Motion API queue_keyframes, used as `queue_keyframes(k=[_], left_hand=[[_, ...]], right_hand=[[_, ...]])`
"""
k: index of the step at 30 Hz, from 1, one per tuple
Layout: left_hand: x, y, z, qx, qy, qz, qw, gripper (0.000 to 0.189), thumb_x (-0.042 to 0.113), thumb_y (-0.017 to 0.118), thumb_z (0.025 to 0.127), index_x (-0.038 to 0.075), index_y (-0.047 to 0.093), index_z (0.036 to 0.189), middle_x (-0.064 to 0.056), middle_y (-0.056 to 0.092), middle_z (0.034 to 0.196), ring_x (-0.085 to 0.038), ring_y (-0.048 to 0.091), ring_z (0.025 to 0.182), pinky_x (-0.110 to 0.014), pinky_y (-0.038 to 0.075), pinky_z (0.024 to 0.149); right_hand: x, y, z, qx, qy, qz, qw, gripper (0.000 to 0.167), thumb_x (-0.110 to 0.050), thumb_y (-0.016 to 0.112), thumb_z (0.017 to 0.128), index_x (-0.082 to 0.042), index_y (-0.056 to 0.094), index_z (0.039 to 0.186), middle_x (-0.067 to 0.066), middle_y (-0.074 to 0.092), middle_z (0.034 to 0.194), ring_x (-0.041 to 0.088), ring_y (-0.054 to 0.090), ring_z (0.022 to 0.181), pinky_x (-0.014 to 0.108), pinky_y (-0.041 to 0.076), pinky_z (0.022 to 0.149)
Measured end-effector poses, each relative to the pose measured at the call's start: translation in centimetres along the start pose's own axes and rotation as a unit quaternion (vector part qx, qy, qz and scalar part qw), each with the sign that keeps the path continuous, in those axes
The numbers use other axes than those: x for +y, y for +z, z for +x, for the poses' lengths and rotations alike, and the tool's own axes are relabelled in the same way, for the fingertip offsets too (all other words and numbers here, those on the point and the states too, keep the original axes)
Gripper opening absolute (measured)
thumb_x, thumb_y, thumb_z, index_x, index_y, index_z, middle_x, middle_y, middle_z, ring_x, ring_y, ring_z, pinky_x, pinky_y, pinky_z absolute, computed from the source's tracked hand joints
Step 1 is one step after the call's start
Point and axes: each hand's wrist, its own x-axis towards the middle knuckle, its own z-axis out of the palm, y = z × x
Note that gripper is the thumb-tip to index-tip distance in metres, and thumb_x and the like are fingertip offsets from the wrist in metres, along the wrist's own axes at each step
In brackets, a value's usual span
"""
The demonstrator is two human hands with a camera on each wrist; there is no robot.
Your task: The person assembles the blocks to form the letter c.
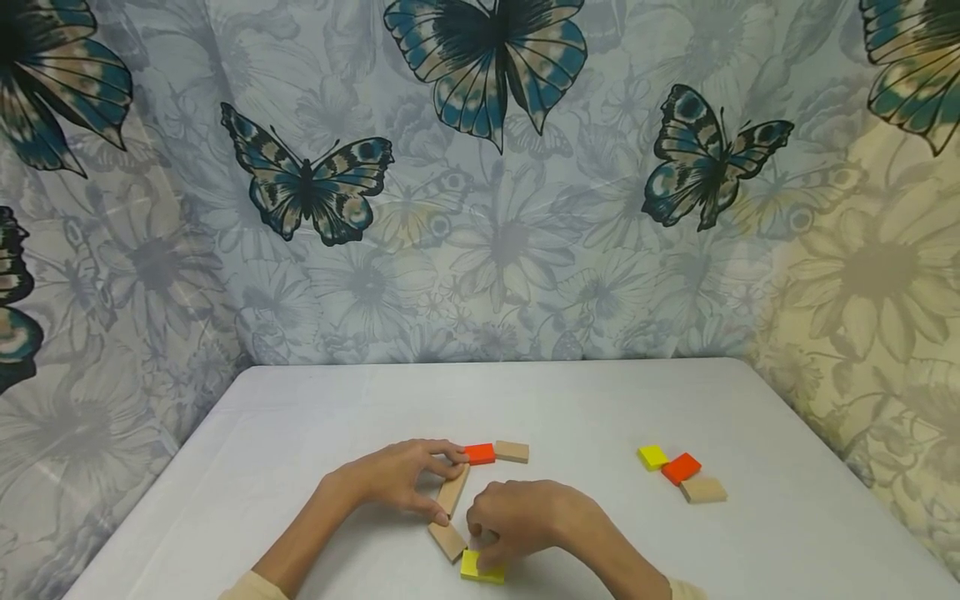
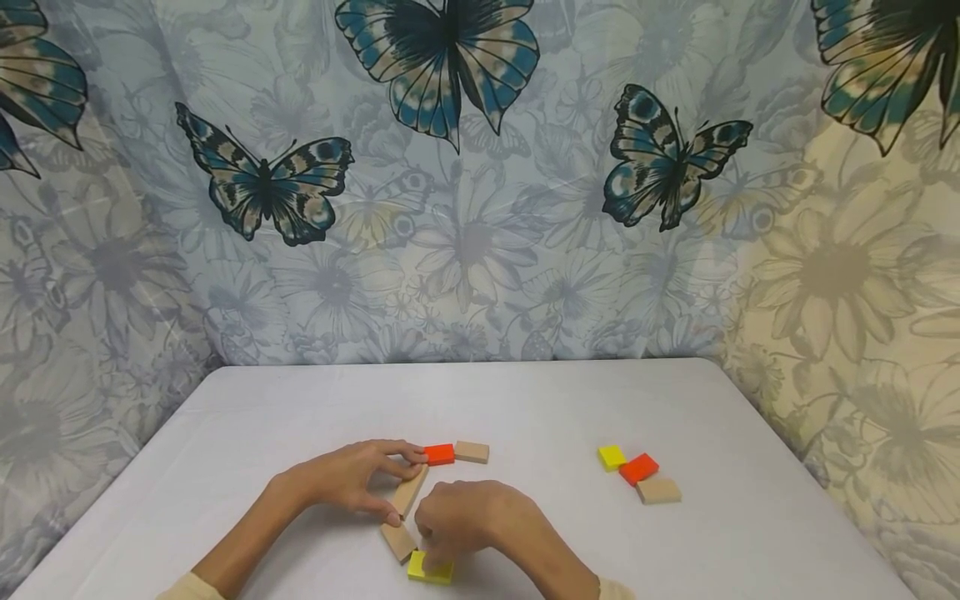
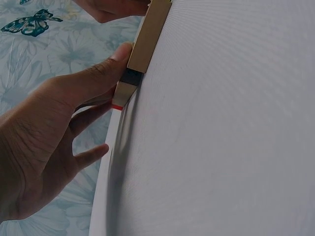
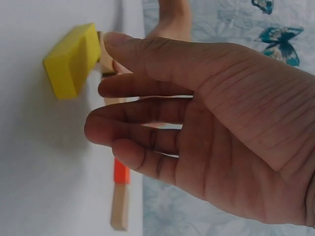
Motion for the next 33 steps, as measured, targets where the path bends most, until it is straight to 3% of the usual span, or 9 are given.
queue_keyframes(k=[6, 15, 25, 33], left_hand=[[-0.1, 0.1, 0.0, 0.001, 0.003, 0.006, 1.0, 0.071, 0.052, 0.084, 0.084, 0.017, 0.065, 0.143, 0.011, 0.056, 0.152, -0.018, 0.054, 0.145, -0.043, 0.047, 0.121], [0.0, 0.0, -0.1, 0.001, -0.01, 0.007, 0.9999, 0.071, 0.052, 0.085, 0.083, 0.018, 0.065, 0.143, 0.012, 0.057, 0.151, -0.018, 0.054, 0.145, -0.043, 0.046, 0.122], [-0.1, 0.1, -0.1, -0.003, -0.014, 0.003, 0.9999, 0.072, 0.052, 0.085, 0.083, 0.018, 0.064, 0.143, 0.011, 0.057, 0.152, -0.019, 0.053, 0.146, -0.046, 0.045, 0.122], [0.0, -0.1, 0.0, -0.001, -0.008, 0.004, 1.0, 0.072, 0.052, 0.084, 0.084, 0.018, 0.064, 0.144, 0.011, 0.056, 0.153, -0.02, 0.053, 0.146, -0.046, 0.045, 0.122]], right_hand=[[1.0, -1.2, -1.2, 0.031, 0.005, 0.002, 0.9995, 0.024, -0.029, 0.082, 0.091, -0.018, 0.077, 0.112, -0.013, 0.059, 0.078, 0.001, 0.053, 0.069, 0.017, 0.049, 0.066], [2.8, -3.4, -3.7, 0.064, 0.049, 0.057, 0.9951, 0.03, -0.026, 0.083, 0.09, -0.013, 0.076, 0.116, -0.01, 0.059, 0.078, 0.006, 0.053, 0.075, 0.02, 0.049, 0.07], [6.7, -4.9, -7.7, 0.146, 0.066, 0.091, 0.9829, 0.031, -0.018, 0.082, 0.089, -0.011, 0.074, 0.118, -0.006, 0.059, 0.081, 0.009, 0.053, 0.075, 0.022, 0.047, 0.066], [9.8, -5.4, -10.1, 0.159, 0.085, 0.12, 0.9762, 0.035, -0.018, 0.08, 0.091, -0.008, 0.07, 0.123, -0.003, 0.059, 0.088, 0.011, 0.053, 0.081, 0.021, 0.048, 0.07]])
